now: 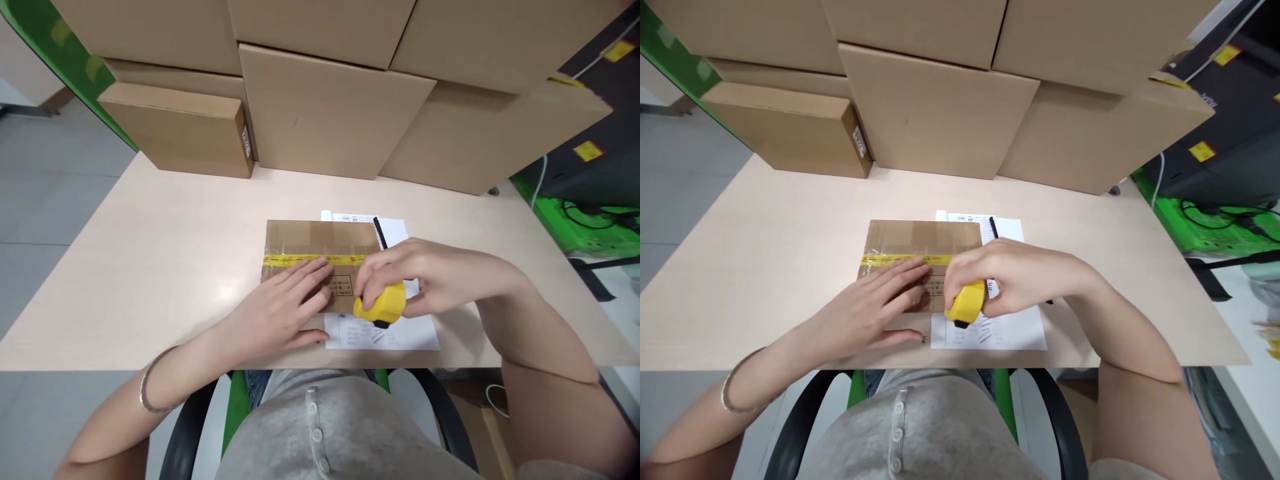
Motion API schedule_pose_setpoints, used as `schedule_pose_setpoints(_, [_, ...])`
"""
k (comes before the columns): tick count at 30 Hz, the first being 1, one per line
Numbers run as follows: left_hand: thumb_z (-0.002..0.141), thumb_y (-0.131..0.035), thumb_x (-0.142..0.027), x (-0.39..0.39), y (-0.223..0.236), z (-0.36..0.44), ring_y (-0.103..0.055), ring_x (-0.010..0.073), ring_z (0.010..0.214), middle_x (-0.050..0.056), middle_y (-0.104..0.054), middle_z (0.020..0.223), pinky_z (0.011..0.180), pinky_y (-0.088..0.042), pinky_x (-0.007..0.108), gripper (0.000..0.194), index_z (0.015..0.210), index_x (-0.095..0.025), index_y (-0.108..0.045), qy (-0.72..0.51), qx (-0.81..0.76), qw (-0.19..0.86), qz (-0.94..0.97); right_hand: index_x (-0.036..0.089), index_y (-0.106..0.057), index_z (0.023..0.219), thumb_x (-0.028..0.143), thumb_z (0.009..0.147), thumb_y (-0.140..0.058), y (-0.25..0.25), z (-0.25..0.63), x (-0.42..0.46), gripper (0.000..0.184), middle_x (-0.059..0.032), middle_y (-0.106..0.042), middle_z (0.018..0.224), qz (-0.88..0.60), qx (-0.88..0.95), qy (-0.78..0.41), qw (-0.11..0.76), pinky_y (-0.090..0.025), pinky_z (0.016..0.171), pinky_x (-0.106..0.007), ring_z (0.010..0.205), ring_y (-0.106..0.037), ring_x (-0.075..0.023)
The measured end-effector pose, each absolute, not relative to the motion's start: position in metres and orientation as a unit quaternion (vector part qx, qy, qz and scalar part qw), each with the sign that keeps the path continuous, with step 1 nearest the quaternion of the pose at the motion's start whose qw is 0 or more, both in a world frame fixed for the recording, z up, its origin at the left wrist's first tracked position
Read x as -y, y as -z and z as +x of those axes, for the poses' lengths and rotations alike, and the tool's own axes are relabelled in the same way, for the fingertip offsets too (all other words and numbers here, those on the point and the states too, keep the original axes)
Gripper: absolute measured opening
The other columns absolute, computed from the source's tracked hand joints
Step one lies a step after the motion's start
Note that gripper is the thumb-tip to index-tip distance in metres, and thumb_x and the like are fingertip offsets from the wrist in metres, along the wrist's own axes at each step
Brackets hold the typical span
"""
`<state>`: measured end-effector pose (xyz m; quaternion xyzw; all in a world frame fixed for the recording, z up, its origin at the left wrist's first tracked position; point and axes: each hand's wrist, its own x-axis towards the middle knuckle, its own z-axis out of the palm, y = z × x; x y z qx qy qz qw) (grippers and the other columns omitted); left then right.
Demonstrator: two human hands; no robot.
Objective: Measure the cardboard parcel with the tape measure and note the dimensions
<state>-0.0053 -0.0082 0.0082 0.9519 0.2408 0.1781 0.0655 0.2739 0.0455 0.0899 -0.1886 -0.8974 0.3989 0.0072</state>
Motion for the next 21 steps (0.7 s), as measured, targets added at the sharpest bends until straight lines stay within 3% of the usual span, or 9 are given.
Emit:
schedule_pose_setpoints(5, [0.105, -0.046, -0.026, 0.008, -0.002, -0.002, -0.052, 0.0328, 0.141, 0.023, -0.057, 0.148, 0.111, -0.048, 0.048, 0.02, 0.111, -0.013, -0.06, -0.15, -0.227, 0.006, 0.962, 0.026, -0.072, 0.106, 0.007, 0.082, -0.064, -0.081, 0.266, -0.047, 0.032, -0.0002, -0.072, 0.112, -0.165, 0.915, -0.368, -0.017, -0.045, 0.078, -0.025, 0.094, -0.068, -0.0137])
schedule_pose_setpoints(7, [0.103, -0.044, -0.014, 0.007, -0.003, -0.005, -0.054, 0.0341, 0.139, 0.025, -0.057, 0.146, 0.108, -0.05, 0.048, 0.018, 0.108, -0.013, -0.061, -0.15, -0.204, -0.021, 0.967, 0.026, -0.072, 0.104, 0.007, 0.082, -0.065, -0.08, 0.264, -0.053, 0.03, 0.0003, -0.071, 0.111, -0.159, 0.918, -0.362, -0.013, -0.044, 0.077, -0.024, 0.094, -0.067, -0.0134])
schedule_pose_setpoints(10, [0.101, -0.042, -0.006, 0.007, -0.006, -0.006, -0.055, 0.0344, 0.138, 0.021, -0.058, 0.145, 0.102, -0.054, 0.048, 0.038, 0.132, -0.023, -0.057, -0.139, -0.192, -0.04, 0.971, 0.024, -0.071, 0.102, 0.009, 0.083, -0.066, -0.082, 0.261, -0.062, 0.026, -0.0002, -0.069, 0.107, -0.155, 0.919, -0.363, -0.018, -0.044, 0.075, -0.025, 0.091, -0.066, -0.0136])
schedule_pose_setpoints(13, [0.101, -0.044, -0.006, 0.009, -0.008, -0.002, -0.057, 0.0356, 0.136, 0.018, -0.058, 0.146, 0.099, -0.056, 0.051, 0.065, 0.155, -0.04, -0.037, -0.099, -0.201, -0.045, 0.973, 0.023, -0.07, 0.102, 0.009, 0.082, -0.065, -0.085, 0.257, -0.072, 0.025, -0.0014, -0.068, 0.105, -0.155, 0.919, -0.362, -0.033, -0.044, 0.075, -0.026, 0.091, -0.064, -0.0151])
schedule_pose_setpoints(18, [0.096, -0.05, -0.006, 0.011, -0.008, 0.003, -0.058, 0.0415, 0.133, 0.024, -0.055, 0.147, 0.098, -0.055, 0.054, 0.072, 0.159, -0.038, -0.034, -0.065, -0.204, -0.055, 0.975, 0.023, -0.068, 0.099, 0.007, 0.077, -0.065, -0.092, 0.25, -0.103, 0.027, -0.0011, -0.069, 0.105, -0.177, 0.922, -0.338, -0.061, -0.045, 0.078, -0.028, 0.093, -0.063, -0.0169])
schedule_pose_setpoints(21, [0.095, -0.053, -0.004, 0.012, -0.009, 0.003, -0.059, 0.0409, 0.132, 0.024, -0.056, 0.146, 0.096, -0.057, 0.053, 0.076, 0.159, -0.039, -0.034, -0.06, -0.207, -0.061, 0.975, 0.022, -0.068, 0.096, 0.006, 0.075, -0.065, -0.094, 0.247, -0.136, 0.027, -0.0003, -0.07, 0.102, -0.2, 0.924, -0.321, -0.059, -0.046, 0.08, -0.029, 0.095, -0.062, -0.0176])
